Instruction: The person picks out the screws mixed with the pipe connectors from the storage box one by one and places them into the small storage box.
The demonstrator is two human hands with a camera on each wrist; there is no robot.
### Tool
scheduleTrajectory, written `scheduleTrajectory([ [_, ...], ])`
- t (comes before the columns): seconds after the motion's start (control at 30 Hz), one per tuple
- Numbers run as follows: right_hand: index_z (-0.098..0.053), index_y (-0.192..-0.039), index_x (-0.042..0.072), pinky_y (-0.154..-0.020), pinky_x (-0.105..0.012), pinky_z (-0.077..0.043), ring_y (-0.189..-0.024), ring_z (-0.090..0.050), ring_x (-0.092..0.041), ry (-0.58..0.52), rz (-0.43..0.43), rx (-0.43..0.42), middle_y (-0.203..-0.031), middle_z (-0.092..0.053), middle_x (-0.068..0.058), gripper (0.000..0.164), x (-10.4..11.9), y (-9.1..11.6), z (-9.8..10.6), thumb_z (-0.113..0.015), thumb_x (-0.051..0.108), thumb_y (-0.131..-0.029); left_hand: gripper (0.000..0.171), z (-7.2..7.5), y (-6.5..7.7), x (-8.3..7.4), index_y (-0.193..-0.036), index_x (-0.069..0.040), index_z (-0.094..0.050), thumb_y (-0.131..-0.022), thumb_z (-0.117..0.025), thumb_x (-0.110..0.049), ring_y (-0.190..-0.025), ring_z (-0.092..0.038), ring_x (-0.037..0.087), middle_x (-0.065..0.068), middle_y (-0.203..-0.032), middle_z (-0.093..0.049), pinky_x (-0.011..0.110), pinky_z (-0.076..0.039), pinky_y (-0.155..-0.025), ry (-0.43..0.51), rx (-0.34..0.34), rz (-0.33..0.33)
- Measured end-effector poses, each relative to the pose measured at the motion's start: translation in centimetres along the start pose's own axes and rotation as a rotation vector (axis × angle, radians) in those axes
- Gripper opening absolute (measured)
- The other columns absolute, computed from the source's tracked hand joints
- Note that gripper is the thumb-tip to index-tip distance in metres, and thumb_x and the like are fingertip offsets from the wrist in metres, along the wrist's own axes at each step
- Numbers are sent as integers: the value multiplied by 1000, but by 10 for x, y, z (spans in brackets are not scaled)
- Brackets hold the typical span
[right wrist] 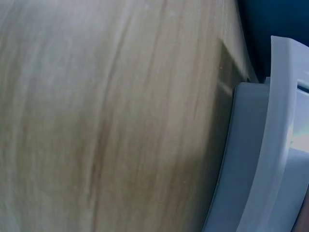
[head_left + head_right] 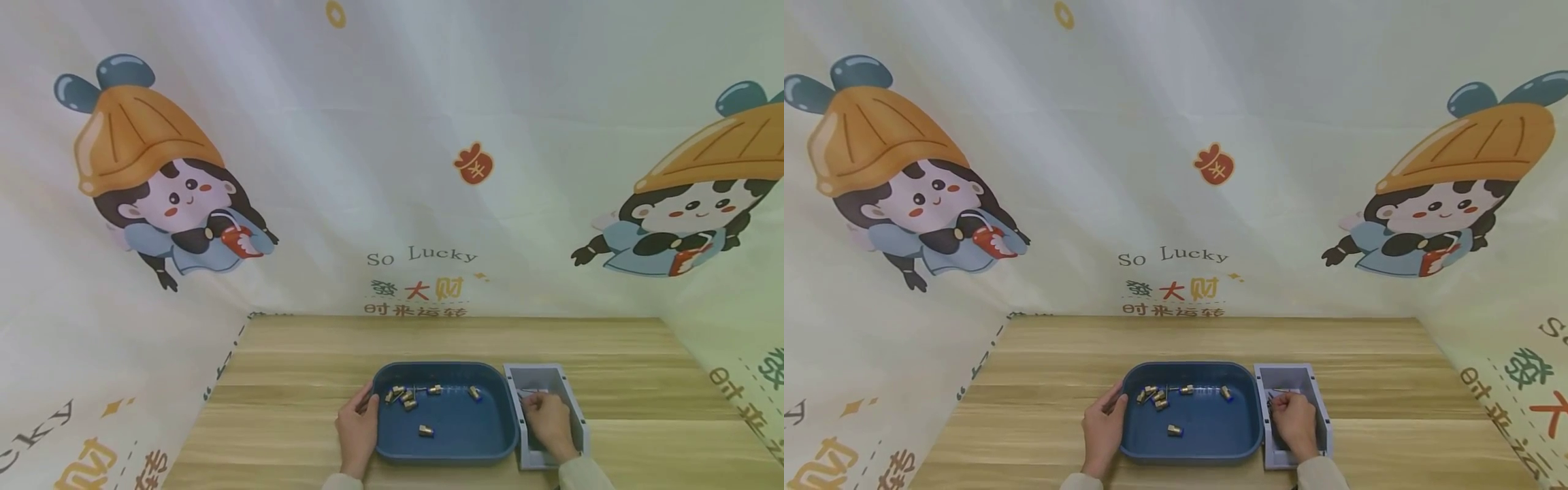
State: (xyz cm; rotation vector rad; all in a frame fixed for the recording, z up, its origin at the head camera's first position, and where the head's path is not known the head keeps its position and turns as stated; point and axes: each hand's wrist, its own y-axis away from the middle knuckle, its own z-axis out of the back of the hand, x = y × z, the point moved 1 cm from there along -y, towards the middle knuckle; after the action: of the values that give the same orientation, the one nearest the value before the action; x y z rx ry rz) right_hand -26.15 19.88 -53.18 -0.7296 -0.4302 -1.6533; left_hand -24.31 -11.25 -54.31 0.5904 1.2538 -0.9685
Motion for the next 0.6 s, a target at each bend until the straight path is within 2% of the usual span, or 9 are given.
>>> scheduleTrajectory([
  [0.3, -69, -77, -5, -56, -37, -48, -62, -60, -23, 0, 28, -36, -69, -68, -15, 12, 4, 0, 5, -60, 2, -79, 26, 0, 0, 0, -112, -3, -69, -86, -65, -2, -94, -69, 29, 18, -112, -69, 34, -59, -79, 4, 1, -1],
  [0.47, -69, -79, -6, -54, -30, -47, -60, -59, -17, -31, 61, -57, -69, -68, -14, 11, 8, -3, 11, -62, 2, -78, 26, 0, 0, -1, -112, -3, -69, -86, -65, -2, -93, -69, 29, 18, -111, -69, 34, -59, -78, -4, 0, 0],
  [0.6, -68, -83, -7, -51, -22, -46, -57, -58, -11, -78, 49, -38, -72, -69, -15, 12, 13, -5, 17, -62, 2, -78, 26, 0, 0, -1, -112, -3, -69, -86, -65, -2, -93, -69, 29, 17, -110, -70, 34, -59, -78, -8, -3, 4],
])
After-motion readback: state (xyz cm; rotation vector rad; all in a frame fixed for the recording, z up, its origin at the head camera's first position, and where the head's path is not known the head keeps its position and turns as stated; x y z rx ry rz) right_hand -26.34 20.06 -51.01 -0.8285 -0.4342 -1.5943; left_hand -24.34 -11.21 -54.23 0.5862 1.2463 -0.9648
